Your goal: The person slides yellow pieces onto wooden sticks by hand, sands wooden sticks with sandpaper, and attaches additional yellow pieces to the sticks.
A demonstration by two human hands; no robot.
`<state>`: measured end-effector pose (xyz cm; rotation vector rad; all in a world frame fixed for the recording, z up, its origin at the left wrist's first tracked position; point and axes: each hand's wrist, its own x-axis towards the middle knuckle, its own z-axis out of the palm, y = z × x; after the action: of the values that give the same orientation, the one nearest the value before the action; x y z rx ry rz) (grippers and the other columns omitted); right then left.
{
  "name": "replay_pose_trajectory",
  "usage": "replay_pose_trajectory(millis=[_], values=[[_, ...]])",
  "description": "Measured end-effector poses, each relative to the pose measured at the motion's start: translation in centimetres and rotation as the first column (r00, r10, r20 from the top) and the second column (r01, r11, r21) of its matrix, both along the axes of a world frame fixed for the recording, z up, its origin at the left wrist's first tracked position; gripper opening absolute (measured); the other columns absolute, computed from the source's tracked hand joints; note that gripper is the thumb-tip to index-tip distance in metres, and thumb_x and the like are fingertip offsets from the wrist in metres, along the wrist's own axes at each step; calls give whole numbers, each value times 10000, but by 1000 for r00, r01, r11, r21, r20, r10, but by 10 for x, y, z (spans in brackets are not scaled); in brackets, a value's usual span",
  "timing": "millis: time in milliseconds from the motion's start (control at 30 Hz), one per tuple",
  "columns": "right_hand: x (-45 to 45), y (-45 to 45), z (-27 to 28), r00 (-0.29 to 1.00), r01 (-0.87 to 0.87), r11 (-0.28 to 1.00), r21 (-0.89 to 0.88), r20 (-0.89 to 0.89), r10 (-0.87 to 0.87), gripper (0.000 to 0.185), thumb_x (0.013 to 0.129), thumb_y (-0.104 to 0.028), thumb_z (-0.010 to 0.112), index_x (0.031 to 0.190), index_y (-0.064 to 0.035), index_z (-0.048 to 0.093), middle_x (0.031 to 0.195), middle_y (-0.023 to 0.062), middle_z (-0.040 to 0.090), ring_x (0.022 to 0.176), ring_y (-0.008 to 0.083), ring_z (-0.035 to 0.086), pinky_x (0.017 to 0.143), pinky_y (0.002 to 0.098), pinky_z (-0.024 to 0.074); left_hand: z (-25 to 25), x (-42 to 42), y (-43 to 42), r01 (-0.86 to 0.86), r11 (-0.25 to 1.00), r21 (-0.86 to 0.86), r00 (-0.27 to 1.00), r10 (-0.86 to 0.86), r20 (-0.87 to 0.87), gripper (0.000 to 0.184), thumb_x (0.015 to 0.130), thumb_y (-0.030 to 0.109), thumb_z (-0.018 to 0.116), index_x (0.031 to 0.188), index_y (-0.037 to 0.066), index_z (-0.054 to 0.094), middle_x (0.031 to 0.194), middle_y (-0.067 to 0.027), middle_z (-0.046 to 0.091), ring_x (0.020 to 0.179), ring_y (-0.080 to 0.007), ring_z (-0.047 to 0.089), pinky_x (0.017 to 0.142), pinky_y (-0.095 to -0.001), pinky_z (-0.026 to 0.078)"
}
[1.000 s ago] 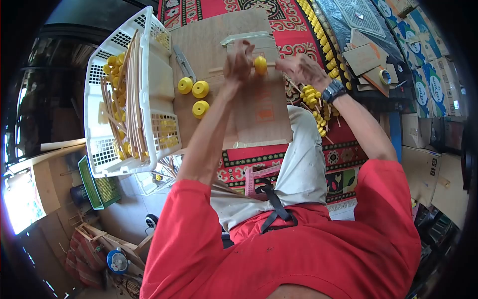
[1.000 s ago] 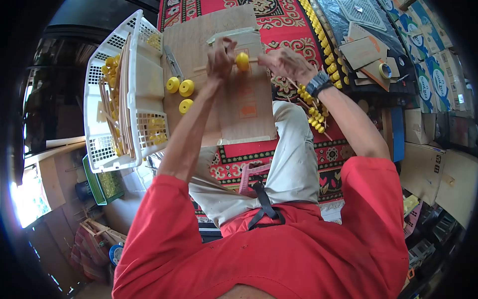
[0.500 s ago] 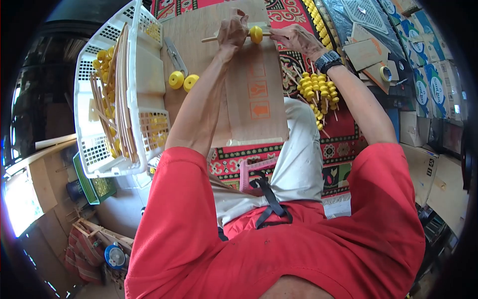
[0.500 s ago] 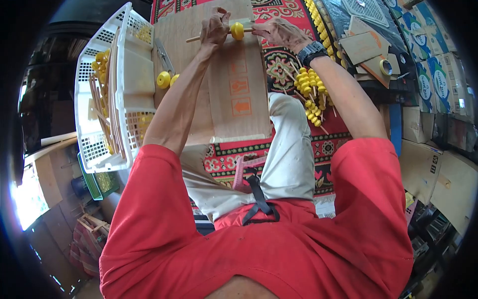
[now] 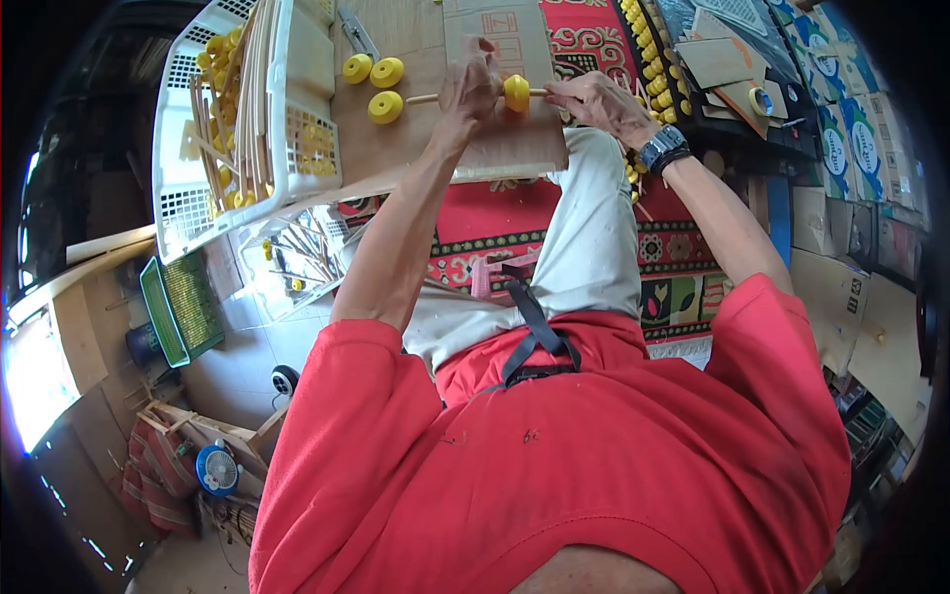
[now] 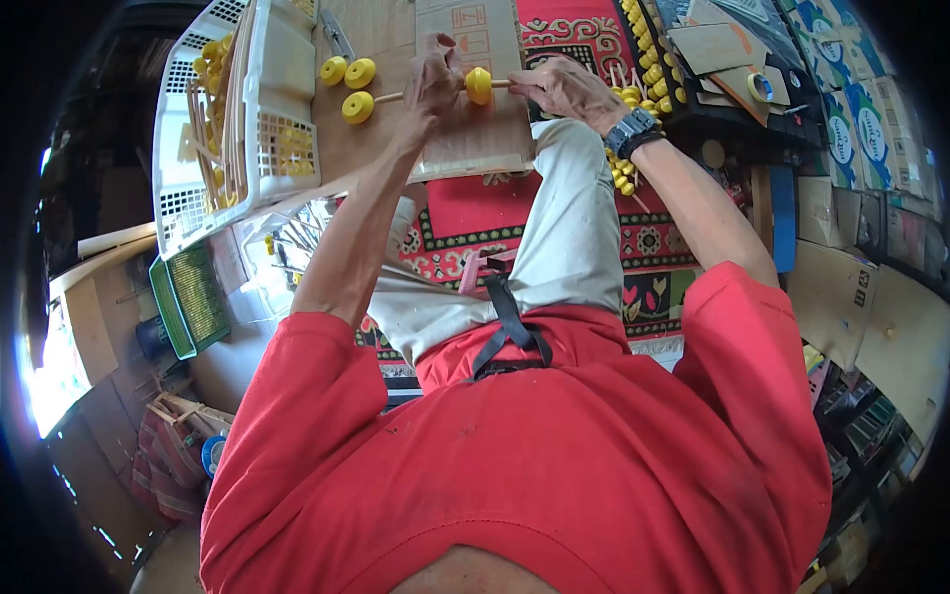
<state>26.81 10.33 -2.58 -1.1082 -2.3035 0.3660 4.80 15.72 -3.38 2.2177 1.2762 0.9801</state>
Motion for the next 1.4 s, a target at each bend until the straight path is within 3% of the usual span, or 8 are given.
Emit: replay_pose_trajectory(millis=[133,267,367,400,467,633,1000,1400], values=[[-6,-34,-29,986,-3,936,352,-154,61,144,843,-189,657,885,-61,608,586,62,497,534,202,525,559,322,440,1,-4,-36,10,999,-35,996,-6,93,224,858,43,544,1064,22,459,749,-244,608,715,-423,620,583,-475,457],[-20,-92,-1,980,-194,965,-176,-1,197,208,942,-193,458,816,-71,570,615,-45,415,536,56,403,532,264,392,-26,-35,-91,91,993,72,995,-93,22,231,827,86,584,1017,11,476,887,-225,581,707,-413,563,588,-477,452],[-54,-171,37,1000,-10,957,-290,-22,4,143,913,-161,515,902,-29,568,603,147,555,561,319,594,495,384,435,5,-59,-172,-29,939,343,880,187,-437,113,930,175,521,928,63,531,786,-172,589,689,-379,597,586,-431,475],[-70,-190,36,982,128,956,-263,-104,-160,102,890,-127,554,908,-28,566,600,144,562,565,320,604,492,389,436,32,-75,-188,-33,996,-86,999,29,-42,134,906,153,576,1000,78,517,885,-135,612,714,-314,616,660,-381,502],[-102,-216,44,875,308,887,-344,-264,-407,86,853,-64,604,913,-22,560,607,142,576,576,302,629,489,386,445,74,-84,-209,-258,842,473,962,180,204,549,836,78,673,1268,84,336,1265,-210,466,1042,-298,568,810,-384,509],[-154,-239,80,690,218,811,-543,-502,-522,132,841,-42,644,955,13,606,714,86,640,656,118,631,571,247,476,108,-61,-243,10,892,-453,489,391,780,860,835,66,677,1437,200,77,1286,-198,428,1127,-267,530,815,-329,531],[-163,-211,142,658,72,875,-478,-637,-402,215,965,-161,526,1055,14,614,606,33,516,432,65,472,368,242,398,182,-46,-180,-235,956,-176,631,288,720,237,893,195,635,1067,34,625,730,-4,583,625,-58,514,564,-197,426],[-149,-212,207,99,-642,501,-580,-711,-696,283,986,-255,486,909,-15,614,528,-8,486,370,33,327,337,195,232,215,-37,-163,424,905,-31,328,-122,937,116,898,123,605,906,8,590,879,-90,626,690,-105,543,639,-231,451]])
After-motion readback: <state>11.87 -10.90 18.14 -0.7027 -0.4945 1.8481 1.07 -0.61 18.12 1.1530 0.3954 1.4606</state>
